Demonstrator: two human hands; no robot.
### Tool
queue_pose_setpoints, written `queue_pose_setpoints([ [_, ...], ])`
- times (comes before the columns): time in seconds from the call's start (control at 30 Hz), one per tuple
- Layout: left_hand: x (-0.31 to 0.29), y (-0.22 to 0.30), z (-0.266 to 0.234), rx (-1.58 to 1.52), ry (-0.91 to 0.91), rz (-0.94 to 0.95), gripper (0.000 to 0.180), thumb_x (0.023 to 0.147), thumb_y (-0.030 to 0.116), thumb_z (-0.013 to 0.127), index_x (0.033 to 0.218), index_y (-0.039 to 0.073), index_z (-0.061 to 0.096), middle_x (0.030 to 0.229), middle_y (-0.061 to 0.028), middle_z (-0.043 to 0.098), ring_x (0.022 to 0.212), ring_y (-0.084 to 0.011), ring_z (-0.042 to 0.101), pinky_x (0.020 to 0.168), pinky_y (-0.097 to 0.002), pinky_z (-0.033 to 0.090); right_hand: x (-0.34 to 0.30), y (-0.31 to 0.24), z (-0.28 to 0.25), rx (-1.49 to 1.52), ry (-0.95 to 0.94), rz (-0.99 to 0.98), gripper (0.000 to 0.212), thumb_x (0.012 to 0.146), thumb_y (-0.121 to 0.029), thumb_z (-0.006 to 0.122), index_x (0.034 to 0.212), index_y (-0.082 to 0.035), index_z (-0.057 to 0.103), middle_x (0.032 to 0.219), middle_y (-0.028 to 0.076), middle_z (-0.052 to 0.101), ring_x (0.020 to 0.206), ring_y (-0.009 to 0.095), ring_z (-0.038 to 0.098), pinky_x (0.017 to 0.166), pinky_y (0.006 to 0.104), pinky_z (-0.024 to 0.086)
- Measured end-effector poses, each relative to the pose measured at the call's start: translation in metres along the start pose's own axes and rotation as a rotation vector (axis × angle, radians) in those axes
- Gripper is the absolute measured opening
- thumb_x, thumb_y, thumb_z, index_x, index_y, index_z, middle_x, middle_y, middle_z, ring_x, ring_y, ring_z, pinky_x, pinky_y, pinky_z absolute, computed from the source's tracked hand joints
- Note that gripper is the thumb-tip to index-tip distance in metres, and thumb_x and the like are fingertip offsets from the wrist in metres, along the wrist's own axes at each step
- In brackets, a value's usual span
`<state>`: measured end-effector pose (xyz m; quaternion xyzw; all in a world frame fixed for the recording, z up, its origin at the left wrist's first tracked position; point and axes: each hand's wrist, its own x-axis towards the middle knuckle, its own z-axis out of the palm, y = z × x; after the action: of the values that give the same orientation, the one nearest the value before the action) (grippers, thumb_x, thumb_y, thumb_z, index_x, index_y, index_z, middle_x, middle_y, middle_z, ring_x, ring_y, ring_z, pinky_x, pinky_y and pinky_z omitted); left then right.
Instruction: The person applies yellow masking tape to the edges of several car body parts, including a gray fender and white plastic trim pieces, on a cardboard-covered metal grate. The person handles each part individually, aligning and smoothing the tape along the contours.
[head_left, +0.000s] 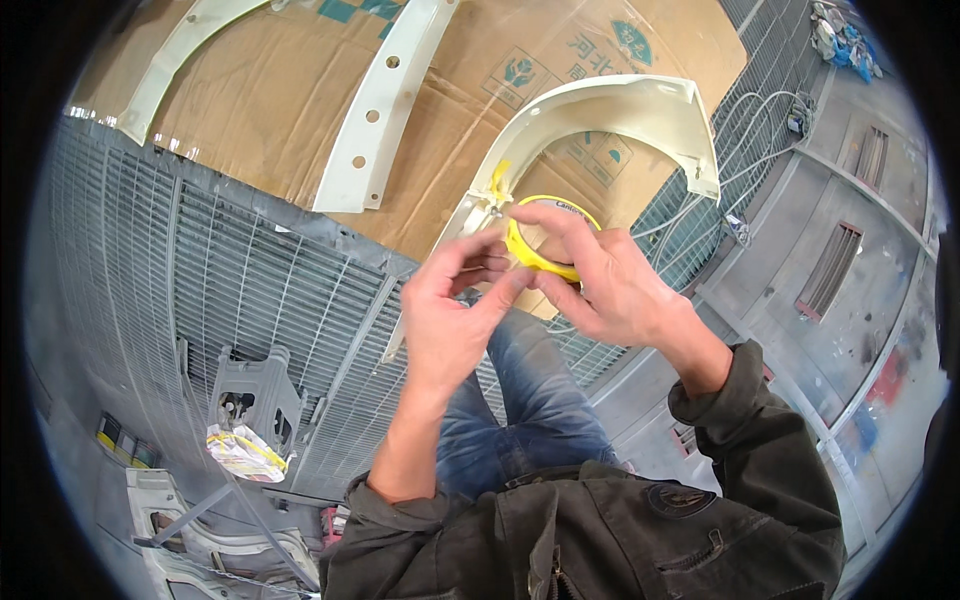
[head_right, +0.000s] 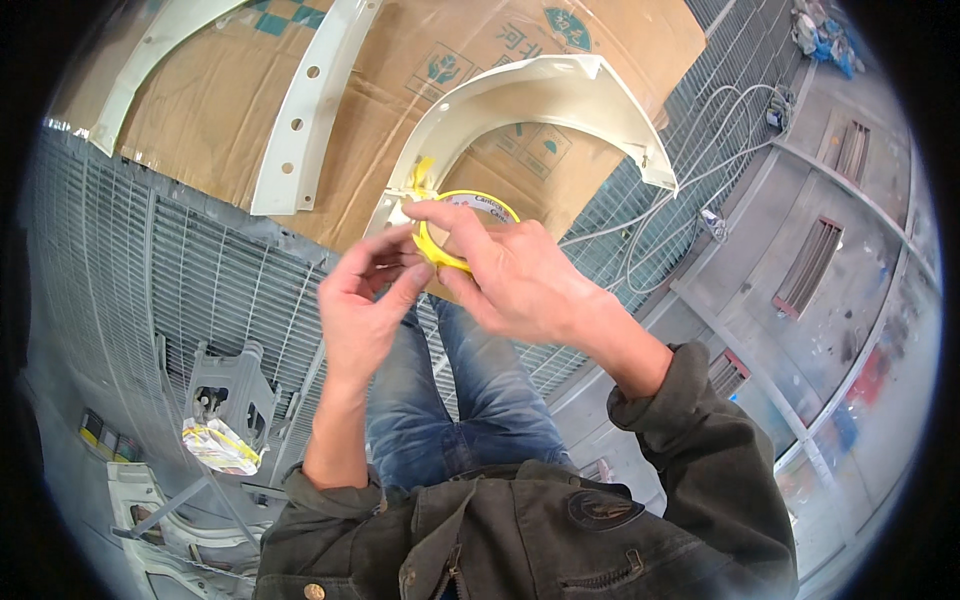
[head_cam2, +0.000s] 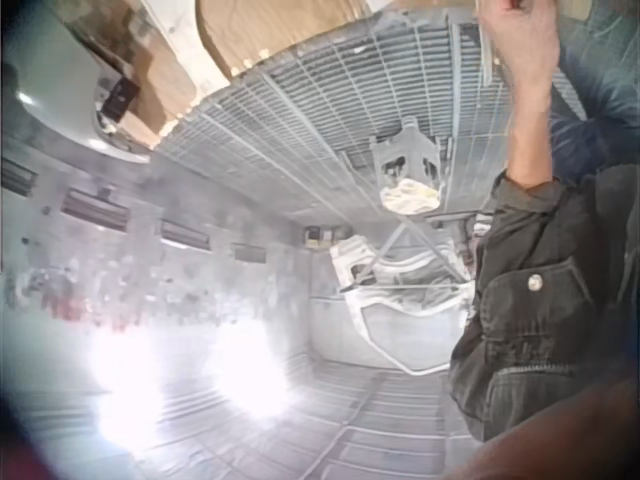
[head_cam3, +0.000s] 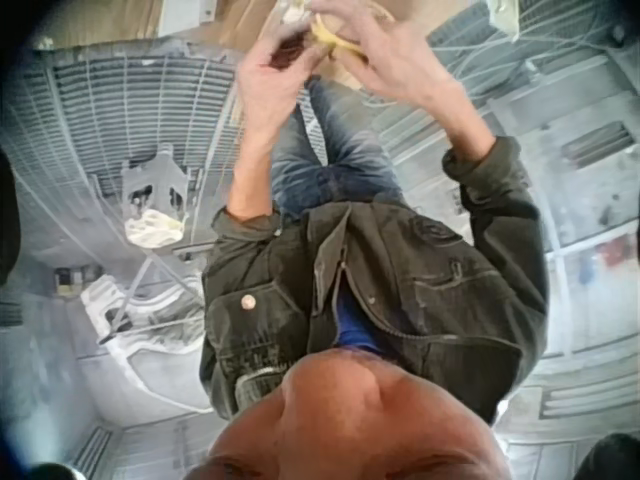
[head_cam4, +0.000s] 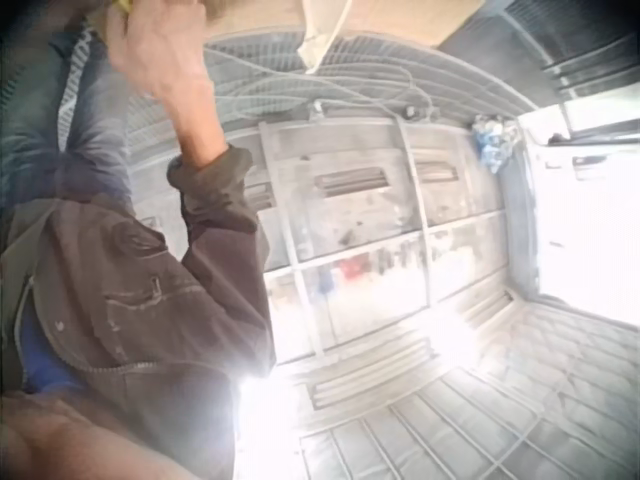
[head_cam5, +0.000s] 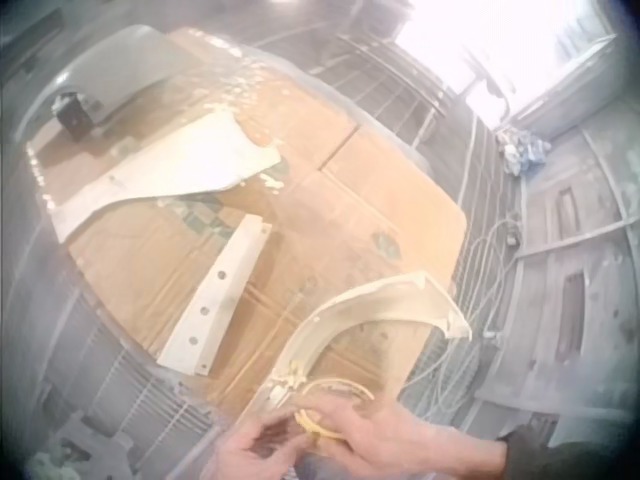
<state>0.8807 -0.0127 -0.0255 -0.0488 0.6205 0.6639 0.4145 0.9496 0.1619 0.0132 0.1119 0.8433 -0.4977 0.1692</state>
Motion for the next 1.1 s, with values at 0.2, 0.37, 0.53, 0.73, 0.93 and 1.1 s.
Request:
queue_pose_setpoints([
  [0.2, 0.002, -0.016, -0.007, -0.027, 0.048, -0.183, 0.011, 0.089, 0.001, 0.075, 0.098, -0.004, 0.072, 0.086, -0.0052, 0.073, 0.076, -0.0089, 0.067, 0.072, -0.0227, 0.055, 0.009, 0.003, -0.012, -0.209, -0.189, -0.038, 0.042, 0.096, -0.019, 0.059, 0.136, -0.011, 0.048, 0.066, 0.013, 0.065, 0.061, 0.036, 0.066, 0.055, 0.0470, 0.050],
  [0.37, 0.003, -0.024, -0.003, 0.109, 0.307, -0.032, 0.007, 0.089, 0.001, 0.074, 0.094, -0.004, 0.072, 0.080, -0.0047, 0.073, 0.069, -0.0081, 0.065, 0.064, -0.0217, 0.053, 0.032, -0.003, -0.035, -0.645, -0.281, -0.040, 0.020, 0.092, -0.020, 0.061, 0.109, -0.008, 0.060, 0.059, 0.013, 0.062, 0.058, 0.033, 0.066, 0.051, 0.0448, 0.049],
  [0.53, 0.014, -0.024, 0.007, 0.367, 0.486, 0.032, 0.010, 0.085, 0.006, 0.078, 0.087, -0.003, 0.073, 0.074, -0.0056, 0.070, 0.061, -0.0088, 0.062, 0.059, -0.0236, 0.050, 0.059, 0.002, -0.032, -0.811, -0.139, -0.061, 0.009, 0.082, -0.011, 0.064, 0.088, -0.005, 0.064, 0.062, 0.013, 0.065, 0.062, 0.033, 0.068, 0.057, 0.0423, 0.052],
  [0.73, 0.026, -0.014, 0.008, 0.543, 0.493, 0.072, 0.013, 0.081, 0.009, 0.078, 0.081, -0.002, 0.072, 0.068, -0.0075, 0.067, 0.057, -0.0136, 0.061, 0.056, -0.0285, 0.048, 0.070, 0.017, -0.019, -0.840, 0.035, -0.127, 0.016, 0.091, -0.023, 0.065, 0.084, -0.009, 0.061, 0.063, 0.008, 0.064, 0.062, 0.029, 0.067, 0.054, 0.0410, 0.051],
  [0.93, 0.030, -0.017, 0.010, 0.674, 0.494, 0.069, 0.018, 0.078, 0.016, 0.078, 0.073, 0.002, 0.068, 0.066, -0.0063, 0.066, 0.056, -0.0197, 0.061, 0.056, -0.0337, 0.048, 0.074, 0.020, -0.013, -0.872, 0.045, -0.094, 0.025, 0.096, -0.030, 0.065, 0.083, -0.010, 0.059, 0.065, 0.006, 0.065, 0.063, 0.027, 0.067, 0.054, 0.0395, 0.051],
  [1.1, 0.033, -0.015, 0.007, 0.792, 0.473, 0.066, 0.021, 0.078, 0.019, 0.078, 0.069, 0.004, 0.066, 0.061, -0.0053, 0.063, 0.053, -0.0248, 0.059, 0.054, -0.0376, 0.046, 0.077, 0.023, -0.010, -0.886, 0.075, -0.100, 0.025, 0.095, -0.030, 0.065, 0.082, -0.010, 0.059, 0.066, 0.006, 0.065, 0.064, 0.027, 0.068, 0.054, 0.0392, 0.052],
])
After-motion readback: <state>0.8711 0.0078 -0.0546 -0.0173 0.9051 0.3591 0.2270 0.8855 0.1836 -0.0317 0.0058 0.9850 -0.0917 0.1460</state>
